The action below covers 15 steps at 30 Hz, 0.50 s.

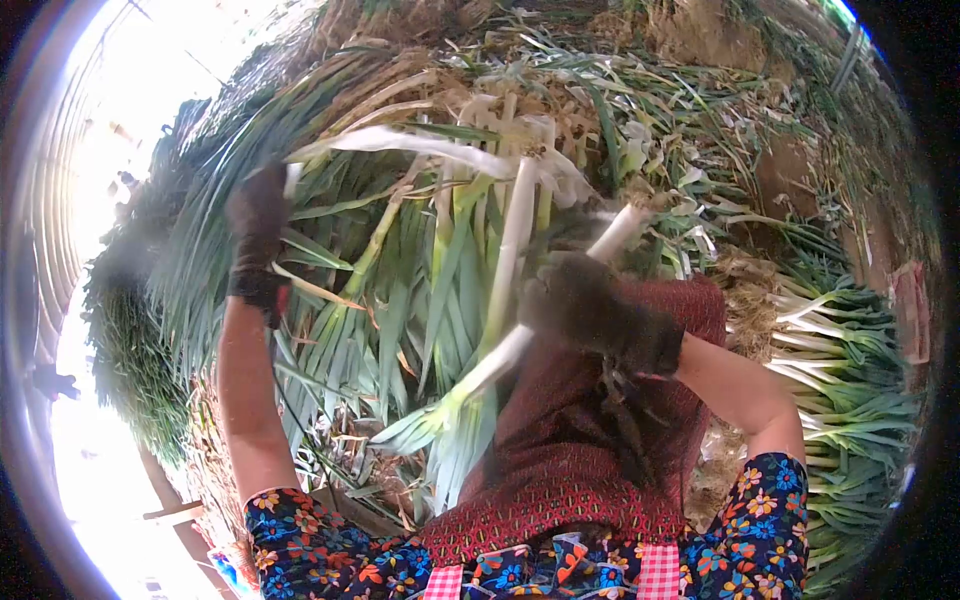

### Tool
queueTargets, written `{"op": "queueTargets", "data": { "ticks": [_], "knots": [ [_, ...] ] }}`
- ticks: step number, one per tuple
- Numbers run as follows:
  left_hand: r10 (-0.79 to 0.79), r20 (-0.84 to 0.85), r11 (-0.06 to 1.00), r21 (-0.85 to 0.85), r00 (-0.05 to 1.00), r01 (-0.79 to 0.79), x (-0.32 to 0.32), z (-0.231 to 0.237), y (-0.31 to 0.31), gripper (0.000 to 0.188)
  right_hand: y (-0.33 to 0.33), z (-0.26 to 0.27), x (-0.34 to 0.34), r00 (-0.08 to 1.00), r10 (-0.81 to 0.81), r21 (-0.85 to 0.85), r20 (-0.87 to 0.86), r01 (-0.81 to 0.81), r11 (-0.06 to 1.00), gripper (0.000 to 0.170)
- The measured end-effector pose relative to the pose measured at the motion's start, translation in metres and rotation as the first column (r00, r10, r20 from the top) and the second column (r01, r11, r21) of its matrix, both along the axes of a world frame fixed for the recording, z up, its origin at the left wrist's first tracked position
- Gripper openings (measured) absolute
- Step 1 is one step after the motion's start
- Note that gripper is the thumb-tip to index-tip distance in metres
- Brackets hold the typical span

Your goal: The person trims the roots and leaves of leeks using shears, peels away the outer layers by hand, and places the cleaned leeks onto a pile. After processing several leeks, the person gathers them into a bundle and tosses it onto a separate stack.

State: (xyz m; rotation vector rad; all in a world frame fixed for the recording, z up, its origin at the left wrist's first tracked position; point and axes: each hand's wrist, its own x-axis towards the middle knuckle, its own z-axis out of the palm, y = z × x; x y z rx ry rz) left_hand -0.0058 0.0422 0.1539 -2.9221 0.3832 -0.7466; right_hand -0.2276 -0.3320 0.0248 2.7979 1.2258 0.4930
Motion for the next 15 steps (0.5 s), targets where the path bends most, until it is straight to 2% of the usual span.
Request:
{"op": "queueTargets", "data": {
  "ticks": [1, 3, 5, 7, 8, 9, 10, 11, 12, 13, 14, 15],
  "knots": [
    [0.064, 0.062, 0.996, -0.059, 0.996, -0.06, 0.013, -0.001, 0.033, 0.028, -0.006, -0.014, -0.002, 0.986, -0.04, 0.058, 0.163, 0.031, 0.998, 0.009],
    [0.144, 0.091, 0.989, -0.027, 0.985, -0.143, 0.019, -0.002, 0.102, 0.027, -0.014, -0.026, 0.005, 0.986, -0.029, 0.095, 0.166, 0.013, 0.995, 0.01],
    [0.071, 0.128, 0.997, 0.022, 0.989, -0.075, 0.027, -0.015, 0.17, 0.025, -0.013, -0.03, 0.018, 0.984, -0.001, 0.123, 0.176, -0.021, 0.992, 0.013],
    [0.191, 0.217, 0.957, 0.175, 0.957, -0.231, -0.015, -0.004, 0.144, 0.034, -0.003, -0.029, 0.037, 0.979, 0.033, 0.138, 0.201, -0.062, 0.988, 0.017],
    [0.245, 0.27, 0.919, 0.242, 0.931, -0.312, -0.034, -0.003, 0.125, 0.04, 0.002, -0.035, 0.049, 0.987, 0.024, 0.138, 0.158, -0.046, 0.989, 0.019],
    [0.253, 0.219, 0.935, 0.197, 0.942, -0.297, -0.04, -0.012, 0.114, 0.051, 0.009, -0.049, 0.063, 0.993, 0.014, 0.139, 0.114, -0.03, 0.99, 0.021],
    [0.005, 0.205, 0.999, 0.041, 0.979, -0.014, -0.057, -0.021, 0.104, 0.052, 0.013, -0.062, 0.073, 0.998, 0.006, 0.139, 0.069, -0.016, 0.99, 0.024],
    [-0.243, 0.229, 0.955, -0.114, 0.943, 0.274, -0.076, -0.035, 0.092, 0.053, 0.015, -0.074, 0.083, 0.996, 0.001, 0.144, 0.086, -0.014, 0.99, 0.024],
    [-0.347, 0.268, 0.895, -0.193, 0.899, 0.402, -0.098, -0.058, 0.074, 0.051, 0.017, -0.078, 0.091, 0.99, 0.017, 0.139, 0.138, -0.036, 0.99, 0.026],
    [-0.292, -0.156, 0.878, -0.435, 0.944, 0.2, -0.137, -0.045, 0.035, 0.038, 0.019, -0.08, 0.098, 0.981, 0.033, 0.132, 0.189, -0.059, 0.989, 0.028],
    [-0.288, -0.125, 0.877, -0.434, 0.949, 0.209, -0.148, -0.09, 0.026, 0.028, 0.022, -0.083, 0.103, 0.97, 0.048, 0.126, 0.237, -0.08, 0.989, 0.029],
    [-0.378, -0.317, 0.815, -0.56, 0.87, 0.15, -0.169, -0.118, 0.017, 0.025, 0.024, -0.09, 0.104, 0.994, 0.036, 0.148, 0.105, -0.051, 0.988, 0.035]
  ]
}}
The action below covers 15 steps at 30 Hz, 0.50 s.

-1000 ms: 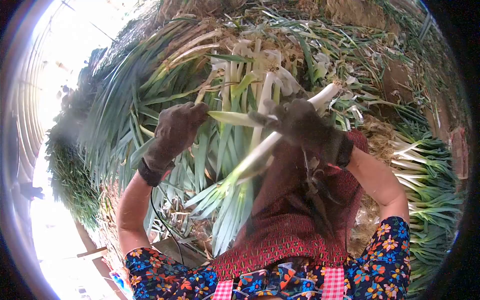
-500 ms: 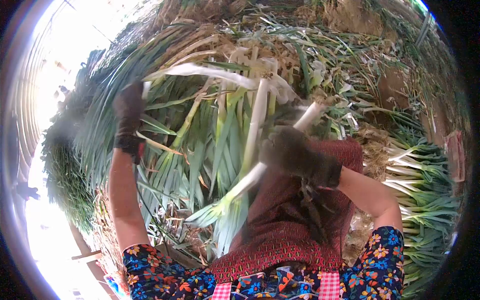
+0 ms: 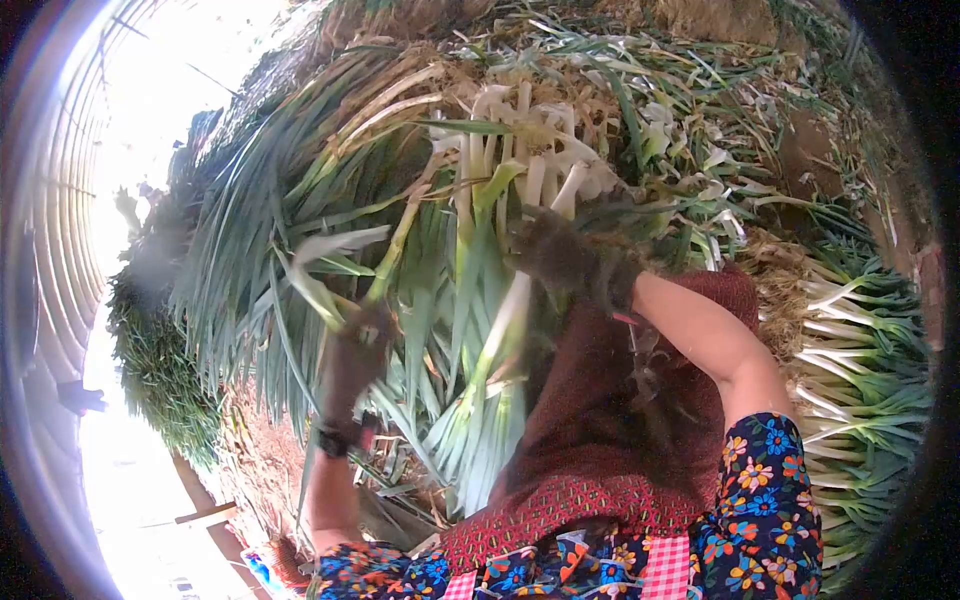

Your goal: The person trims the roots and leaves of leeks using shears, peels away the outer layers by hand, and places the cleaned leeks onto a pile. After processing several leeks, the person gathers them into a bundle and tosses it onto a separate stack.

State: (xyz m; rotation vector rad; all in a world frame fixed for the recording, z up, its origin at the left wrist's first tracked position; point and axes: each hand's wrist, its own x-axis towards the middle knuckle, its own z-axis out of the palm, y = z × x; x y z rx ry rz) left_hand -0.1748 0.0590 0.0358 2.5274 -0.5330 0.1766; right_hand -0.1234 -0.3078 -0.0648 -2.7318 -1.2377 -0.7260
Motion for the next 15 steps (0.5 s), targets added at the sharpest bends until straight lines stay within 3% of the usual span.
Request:
{"op": "queueTargets", "data": {
  "ticks": [1, 3, 6, 9, 12, 14, 15],
  "knots": [
    [-0.021, -0.214, 0.992, -0.123, 0.977, -0.006, -0.028, 0.0, -0.032, 0.026, 0.001, -0.002, 0.002, 0.997, -0.019, -0.06, -0.073, 0.015, 0.998, 0.036],
    [-0.064, -0.404, 0.976, -0.216, 0.912, -0.027, -0.056, -0.044, -0.047, 0.028, -0.002, -0.002, -0.001, 0.973, -0.084, -0.188, -0.214, 0.043, 0.981, 0.038],
    [-0.06, -0.519, 0.956, -0.275, 0.852, -0.1, -0.073, -0.063, -0.075, 0.031, -0.009, 0.009, -0.008, 0.987, -0.005, -0.133, -0.159, -0.017, 0.991, 0.032],
    [-0.063, -0.435, 0.963, -0.264, 0.898, -0.061, -0.067, -0.118, -0.074, 0.043, -0.003, 0.01, -0.009, 0.983, -0.099, -0.267, -0.152, 0.055, 0.962, 0.021],
    [-0.053, -0.321, 0.992, -0.123, 0.946, 0.014, -0.061, -0.1, -0.085, 0.051, 0.0, -0.01, 0.002, 0.944, -0.158, -0.181, -0.29, 0.108, 0.977, 0.012],
    [-0.073, -0.28, 0.997, -0.018, 0.957, 0.071, -0.054, -0.101, -0.086, 0.054, 0.004, -0.011, -0.002, 0.984, -0.074, -0.049, -0.16, 0.066, 0.997, 0.006],
    [-0.155, -0.364, 0.984, -0.141, 0.919, 0.11, -0.053, -0.102, -0.085, 0.054, 0.007, 0.007, -0.01, 0.995, -0.036, -0.024, -0.089, 0.034, 0.999, 0.005]
  ]
}}
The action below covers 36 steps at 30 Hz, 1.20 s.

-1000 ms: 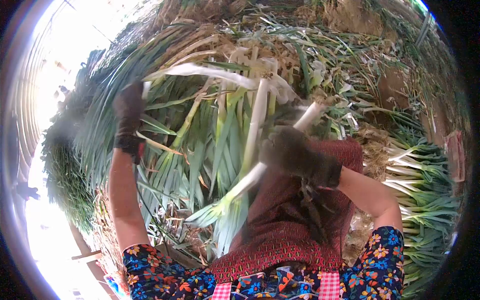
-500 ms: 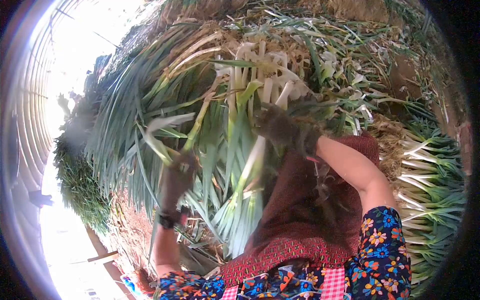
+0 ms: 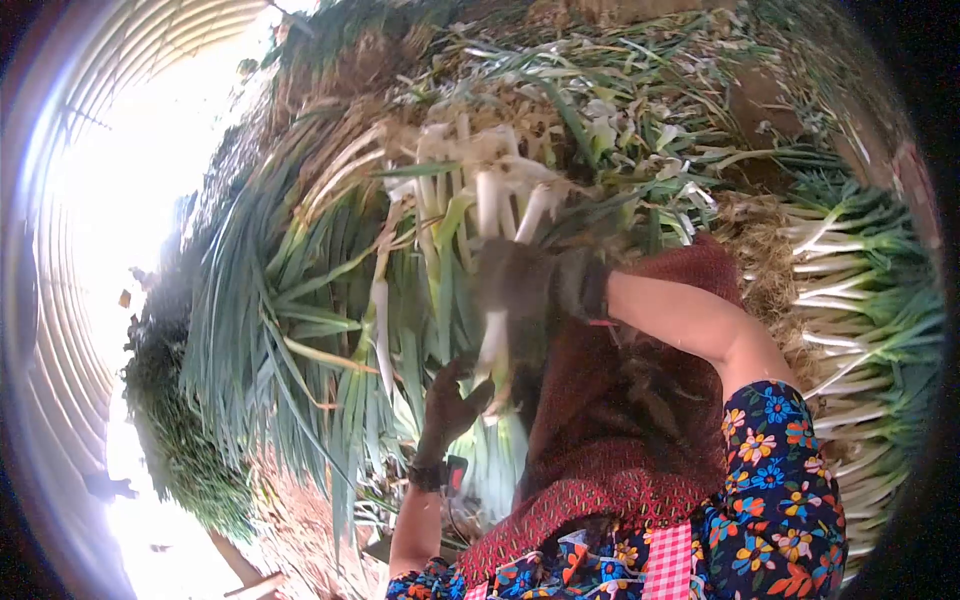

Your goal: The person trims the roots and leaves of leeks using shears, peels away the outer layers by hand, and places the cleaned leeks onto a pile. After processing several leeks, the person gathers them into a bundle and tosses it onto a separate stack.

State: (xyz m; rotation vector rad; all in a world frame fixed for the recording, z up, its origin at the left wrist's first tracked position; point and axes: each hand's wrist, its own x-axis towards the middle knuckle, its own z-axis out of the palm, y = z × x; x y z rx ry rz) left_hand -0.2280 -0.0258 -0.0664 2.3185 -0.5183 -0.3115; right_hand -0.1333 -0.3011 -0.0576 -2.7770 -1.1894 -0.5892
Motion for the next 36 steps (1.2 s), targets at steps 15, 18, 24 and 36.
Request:
{"op": "queueTargets", "data": {
  "ticks": [15, 18, 24, 36],
  "knots": [
    [-0.071, -0.24, 0.997, 0.007, 0.968, 0.075, -0.031, 0.079, -0.036, 0.035, 0.036, 0.067, -0.083, 0.719, -0.188, -0.217, 0.669, 0.431, 0.876, 0.008],
    [-0.148, -0.248, 0.988, 0.002, 0.958, 0.153, -0.029, 0.087, -0.043, 0.037, 0.039, 0.073, -0.101, 0.821, -0.132, -0.166, 0.555, 0.265, 0.95, 0.01],
    [-0.095, -0.337, 0.983, 0.114, 0.937, 0.141, -0.036, 0.138, -0.084, 0.04, 0.006, 0.089, -0.118, 0.894, -0.207, 0.146, 0.397, 0.161, 0.976, 0.011],
    [-0.439, 0.131, 0.883, 0.248, 0.889, 0.399, -0.045, 0.179, -0.166, 0.045, -0.156, 0.146, -0.193, 0.844, -0.404, 0.119, 0.352, 0.388, 0.914, 0.013]
  ]
}}
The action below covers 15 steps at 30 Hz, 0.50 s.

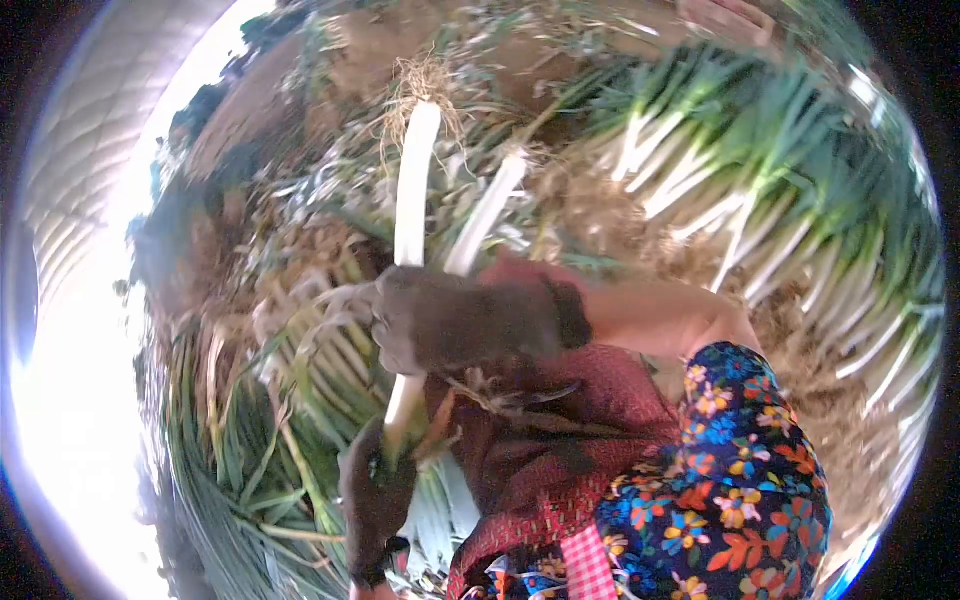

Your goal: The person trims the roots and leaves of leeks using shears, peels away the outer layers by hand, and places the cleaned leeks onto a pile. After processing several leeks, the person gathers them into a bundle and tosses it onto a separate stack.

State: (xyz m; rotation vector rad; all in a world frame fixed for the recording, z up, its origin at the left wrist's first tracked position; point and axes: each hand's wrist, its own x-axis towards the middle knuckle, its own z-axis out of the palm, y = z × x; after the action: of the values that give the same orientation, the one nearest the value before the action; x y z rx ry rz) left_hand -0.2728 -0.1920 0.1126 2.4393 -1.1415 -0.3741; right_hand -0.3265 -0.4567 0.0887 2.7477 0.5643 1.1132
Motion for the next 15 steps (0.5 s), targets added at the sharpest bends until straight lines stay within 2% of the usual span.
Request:
{"op": "queueTargets", "data": {
  "ticks": [2, 4, 5, 6, 7, 8, 9, 10, 11, 12, 13, 14, 15],
  "knots": [
    [-0.019, 0.221, 0.981, -0.184, 0.975, 0.061, 0.012, -0.012, 0.019, 0.042, -0.031, -0.026, 0.009, 0.989, -0.014, 0.089, 0.149, 0.0, 0.996, 0.013],
    [0.042, 0.431, 0.962, -0.262, 0.901, 0.08, 0.017, -0.01, 0.032, 0.039, -0.068, -0.024, 0.005, 0.972, -0.231, 0.052, 0.036, 0.229, 0.972, 0.01],
    [0.057, 0.466, 0.967, -0.246, 0.883, 0.067, 0.014, -0.003, 0.034, 0.038, -0.091, -0.027, 0.006, 0.94, -0.212, 0.157, 0.266, 0.175, 0.972, 0.009],
    [0.073, 0.502, 0.971, -0.231, 0.862, 0.052, 0.008, 0.013, 0.031, 0.039, -0.114, -0.012, -0.018, 0.942, -0.264, 0.081, 0.205, 0.253, 0.964, 0.015],
    [0.132, 0.438, 0.967, -0.253, 0.889, -0.019, 0.007, 0.024, 0.038, 0.039, -0.133, -0.018, -0.014, 0.946, -0.319, 0.182, 0.05, 0.306, 0.934, 0.023],
    [0.118, 0.532, 0.964, -0.265, 0.838, 0.033, 0.014, 0.023, 0.039, 0.036, -0.148, -0.002, -0.035, 0.917, -0.398, 0.115, 0.021, 0.393, 0.912, 0.028],
    [0.139, 0.504, 0.954, -0.299, 0.852, 0.021, 0.022, 0.018, 0.046, 0.036, -0.171, -0.007, -0.045, 0.916, -0.382, 0.147, 0.12, 0.364, 0.92, 0.031],
    [0.165, 0.474, 0.943, -0.333, 0.865, 0.003, 0.028, 0.015, 0.051, 0.036, -0.19, -0.013, -0.063, 0.893, -0.433, 0.315, -0.126, 0.449, 0.836, 0.034],
    [0.131, 0.513, 0.956, -0.293, 0.848, 0.03, 0.032, 0.016, 0.05, 0.037, -0.207, -0.023, -0.078, 0.882, -0.458, 0.425, -0.11, 0.458, 0.781, 0.038],
    [0.098, 0.55, 0.967, -0.251, 0.829, 0.052, 0.035, 0.018, 0.049, 0.037, -0.223, -0.029, -0.096, 0.757, -0.61, 0.395, -0.235, 0.647, 0.652, 0.041],
    [0.064, 0.586, 0.976, -0.207, 0.808, 0.073, 0.038, 0.019, 0.048, 0.038, -0.235, -0.041, -0.116, 0.688, -0.706, 0.376, -0.165, 0.706, 0.6, 0.045],
    [0.069, 0.54, 0.973, -0.222, 0.839, 0.063, 0.042, 0.014, 0.049, 0.037, -0.239, -0.05, -0.133, 0.602, -0.781, 0.456, -0.167, 0.749, 0.48, 0.048],
    [0.074, 0.491, 0.971, -0.236, 0.868, 0.05, 0.042, 0.004, 0.049, 0.036, -0.231, -0.044, -0.154, 0.628, -0.65, 0.741, -0.428, 0.655, 0.145, 0.047]
  ]
}}
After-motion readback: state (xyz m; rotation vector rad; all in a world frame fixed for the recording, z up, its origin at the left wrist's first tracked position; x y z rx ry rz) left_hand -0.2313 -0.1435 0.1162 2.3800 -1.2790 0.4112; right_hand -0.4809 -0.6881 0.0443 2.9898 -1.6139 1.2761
